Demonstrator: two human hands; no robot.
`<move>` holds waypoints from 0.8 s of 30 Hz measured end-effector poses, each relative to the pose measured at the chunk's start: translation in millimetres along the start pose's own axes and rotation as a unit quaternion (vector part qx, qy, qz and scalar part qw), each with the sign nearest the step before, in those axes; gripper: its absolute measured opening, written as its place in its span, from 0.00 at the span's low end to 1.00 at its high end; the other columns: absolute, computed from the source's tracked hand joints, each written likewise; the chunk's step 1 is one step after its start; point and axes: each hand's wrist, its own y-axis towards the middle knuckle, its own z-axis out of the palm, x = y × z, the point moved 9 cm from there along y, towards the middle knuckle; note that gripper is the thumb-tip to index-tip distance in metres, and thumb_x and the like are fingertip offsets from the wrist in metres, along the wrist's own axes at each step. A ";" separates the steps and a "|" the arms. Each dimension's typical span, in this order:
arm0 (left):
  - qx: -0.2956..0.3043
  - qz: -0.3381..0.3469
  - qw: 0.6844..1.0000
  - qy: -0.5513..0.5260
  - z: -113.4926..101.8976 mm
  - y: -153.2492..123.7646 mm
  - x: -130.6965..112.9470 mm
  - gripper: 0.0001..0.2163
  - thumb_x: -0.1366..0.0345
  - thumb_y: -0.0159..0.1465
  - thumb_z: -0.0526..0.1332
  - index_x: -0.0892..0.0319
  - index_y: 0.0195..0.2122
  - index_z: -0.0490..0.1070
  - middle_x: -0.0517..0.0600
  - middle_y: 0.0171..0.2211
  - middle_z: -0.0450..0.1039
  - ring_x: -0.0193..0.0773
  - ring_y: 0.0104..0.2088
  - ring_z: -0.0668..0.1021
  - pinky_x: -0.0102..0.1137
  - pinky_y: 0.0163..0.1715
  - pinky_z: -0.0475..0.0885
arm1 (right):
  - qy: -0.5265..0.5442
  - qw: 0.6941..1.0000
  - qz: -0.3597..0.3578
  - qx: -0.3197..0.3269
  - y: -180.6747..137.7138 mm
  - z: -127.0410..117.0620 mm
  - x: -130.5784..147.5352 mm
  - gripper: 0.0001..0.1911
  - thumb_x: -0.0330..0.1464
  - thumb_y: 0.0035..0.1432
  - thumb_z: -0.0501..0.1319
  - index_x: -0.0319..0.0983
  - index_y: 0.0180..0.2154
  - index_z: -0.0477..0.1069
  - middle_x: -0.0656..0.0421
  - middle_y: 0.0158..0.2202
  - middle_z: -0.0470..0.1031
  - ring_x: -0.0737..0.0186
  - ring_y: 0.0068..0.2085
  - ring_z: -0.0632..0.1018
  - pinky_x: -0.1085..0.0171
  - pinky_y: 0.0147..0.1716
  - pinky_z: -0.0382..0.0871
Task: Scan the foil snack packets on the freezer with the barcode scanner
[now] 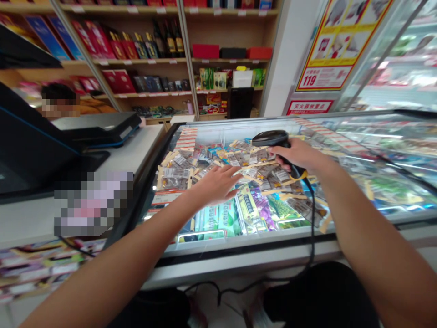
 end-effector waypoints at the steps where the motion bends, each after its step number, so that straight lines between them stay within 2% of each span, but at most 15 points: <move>1: 0.010 0.009 1.000 -0.008 4.3 1.4 -2.7 0.21 0.56 0.76 0.51 0.59 0.65 0.64 0.59 0.72 0.59 0.53 0.65 0.69 0.47 0.60 0.66 | 0.015 1.000 0.011 -0.009 1.2 -3.3 -2.6 0.18 0.45 0.58 0.69 0.43 0.26 0.66 0.58 0.22 0.70 0.64 0.19 0.69 0.63 0.18 0.59; 3: 0.020 0.005 1.000 -0.018 9.9 2.8 -2.7 0.23 0.55 0.77 0.49 0.61 0.67 0.61 0.60 0.73 0.57 0.54 0.66 0.69 0.48 0.62 0.65 | 0.031 0.999 0.029 -0.007 4.3 -8.1 -7.2 0.18 0.45 0.58 0.69 0.43 0.27 0.66 0.58 0.21 0.68 0.64 0.19 0.68 0.63 0.17 0.59; 7: 0.008 -0.012 0.999 -0.031 10.3 1.3 2.4 0.24 0.52 0.77 0.48 0.60 0.66 0.63 0.61 0.69 0.63 0.54 0.65 0.71 0.47 0.61 0.66 | 0.025 0.999 0.046 0.015 13.6 -18.1 -11.1 0.16 0.43 0.58 0.70 0.41 0.28 0.69 0.60 0.22 0.69 0.66 0.19 0.67 0.65 0.17 0.61; 11: -0.001 -0.015 0.999 -0.034 10.3 -0.5 3.8 0.24 0.52 0.76 0.49 0.61 0.65 0.64 0.61 0.68 0.65 0.53 0.64 0.71 0.46 0.61 0.67 | 0.018 0.998 0.064 0.008 22.8 -27.2 -9.9 0.18 0.42 0.59 0.69 0.40 0.25 0.67 0.60 0.20 0.69 0.67 0.19 0.67 0.66 0.17 0.61; 18: -0.012 -0.030 0.999 -0.036 9.6 0.7 3.9 0.24 0.51 0.75 0.50 0.61 0.65 0.63 0.61 0.65 0.68 0.53 0.61 0.73 0.45 0.57 0.69 | 0.019 0.995 0.099 0.012 28.3 -27.0 -8.3 0.19 0.40 0.59 0.70 0.40 0.24 0.66 0.60 0.18 0.69 0.68 0.17 0.67 0.67 0.16 0.62; 21: -0.001 -0.065 0.998 -0.021 7.5 3.3 12.0 0.25 0.51 0.74 0.51 0.62 0.65 0.64 0.63 0.61 0.70 0.56 0.58 0.75 0.47 0.54 0.71 | 0.055 0.995 0.077 -0.009 30.4 -32.0 -7.0 0.16 0.38 0.61 0.69 0.39 0.27 0.67 0.62 0.19 0.68 0.68 0.18 0.67 0.68 0.16 0.63; 24: -0.010 -0.119 0.993 -0.006 2.8 14.6 29.6 0.23 0.53 0.74 0.50 0.62 0.63 0.66 0.64 0.60 0.70 0.57 0.59 0.73 0.47 0.53 0.71 | 0.138 0.987 0.060 -0.048 30.9 -41.1 -10.7 0.12 0.38 0.62 0.68 0.39 0.33 0.69 0.63 0.21 0.69 0.69 0.18 0.68 0.68 0.17 0.64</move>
